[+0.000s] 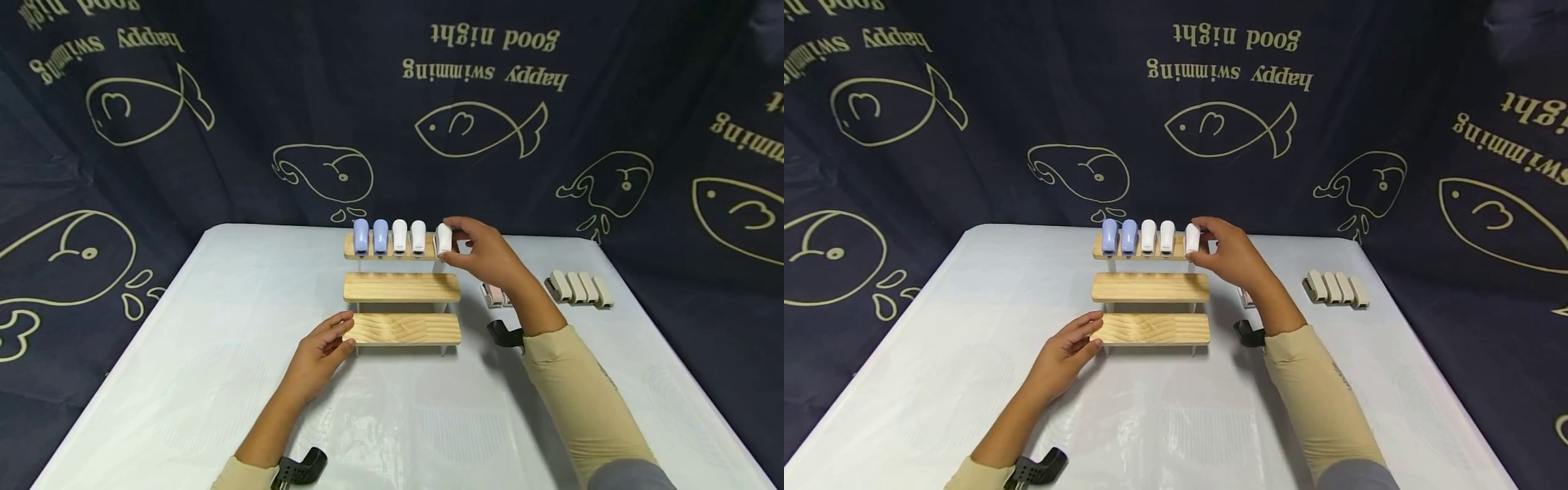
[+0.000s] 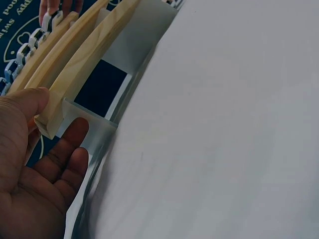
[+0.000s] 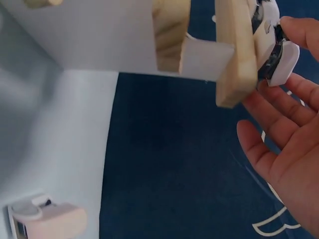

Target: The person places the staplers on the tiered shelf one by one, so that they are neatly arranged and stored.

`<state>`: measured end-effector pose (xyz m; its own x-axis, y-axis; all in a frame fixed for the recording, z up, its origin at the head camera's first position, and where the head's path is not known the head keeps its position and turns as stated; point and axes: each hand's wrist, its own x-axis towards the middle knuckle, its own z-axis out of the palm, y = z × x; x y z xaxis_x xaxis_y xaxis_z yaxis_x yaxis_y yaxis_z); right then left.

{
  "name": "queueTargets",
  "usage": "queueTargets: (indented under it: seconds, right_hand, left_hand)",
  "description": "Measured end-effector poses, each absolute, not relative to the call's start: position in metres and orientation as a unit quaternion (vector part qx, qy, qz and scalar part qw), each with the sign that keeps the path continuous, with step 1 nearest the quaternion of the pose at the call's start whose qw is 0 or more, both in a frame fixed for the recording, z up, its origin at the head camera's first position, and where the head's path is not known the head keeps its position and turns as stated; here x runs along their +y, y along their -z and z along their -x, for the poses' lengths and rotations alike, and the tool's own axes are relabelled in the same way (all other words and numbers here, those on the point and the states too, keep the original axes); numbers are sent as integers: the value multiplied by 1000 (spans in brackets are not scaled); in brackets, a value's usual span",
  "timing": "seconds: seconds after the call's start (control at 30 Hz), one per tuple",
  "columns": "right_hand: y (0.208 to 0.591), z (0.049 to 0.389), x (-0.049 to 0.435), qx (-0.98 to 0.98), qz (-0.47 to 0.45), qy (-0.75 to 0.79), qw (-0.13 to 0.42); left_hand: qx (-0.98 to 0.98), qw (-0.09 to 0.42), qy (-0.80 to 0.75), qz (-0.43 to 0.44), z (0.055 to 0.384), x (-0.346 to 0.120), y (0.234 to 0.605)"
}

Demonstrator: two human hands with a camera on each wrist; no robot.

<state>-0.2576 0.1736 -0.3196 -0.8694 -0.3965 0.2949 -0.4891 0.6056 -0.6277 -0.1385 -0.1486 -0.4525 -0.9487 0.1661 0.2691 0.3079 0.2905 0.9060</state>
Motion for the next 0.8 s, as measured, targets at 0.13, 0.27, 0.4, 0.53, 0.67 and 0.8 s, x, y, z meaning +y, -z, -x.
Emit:
queueTargets:
  seconds: [0.13, 0.27, 0.4, 0.53, 0.67, 0.8]
  right_hand:
    - [322, 261, 168, -891, -244, -377, 62]
    - [323, 262, 166, -890, -245, -379, 63]
    - [324, 262, 167, -890, -247, -378, 58]
    - [324, 262, 169, -887, -245, -388, 46]
    - [327, 260, 176, -881, -232, -410, 49]
    - [335, 257, 191, -874, -219, -430, 58]
  left_hand:
    - [-802, 63, 576, 147, 139, -148, 454]
    - [-801, 66, 575, 151, 140, -148, 455]
    - [-801, 66, 575, 153, 141, -149, 456]
    - [-800, 65, 576, 153, 141, -149, 456]
    - [-800, 62, 578, 150, 141, -149, 456]
    - [-799, 60, 579, 149, 140, -149, 456]
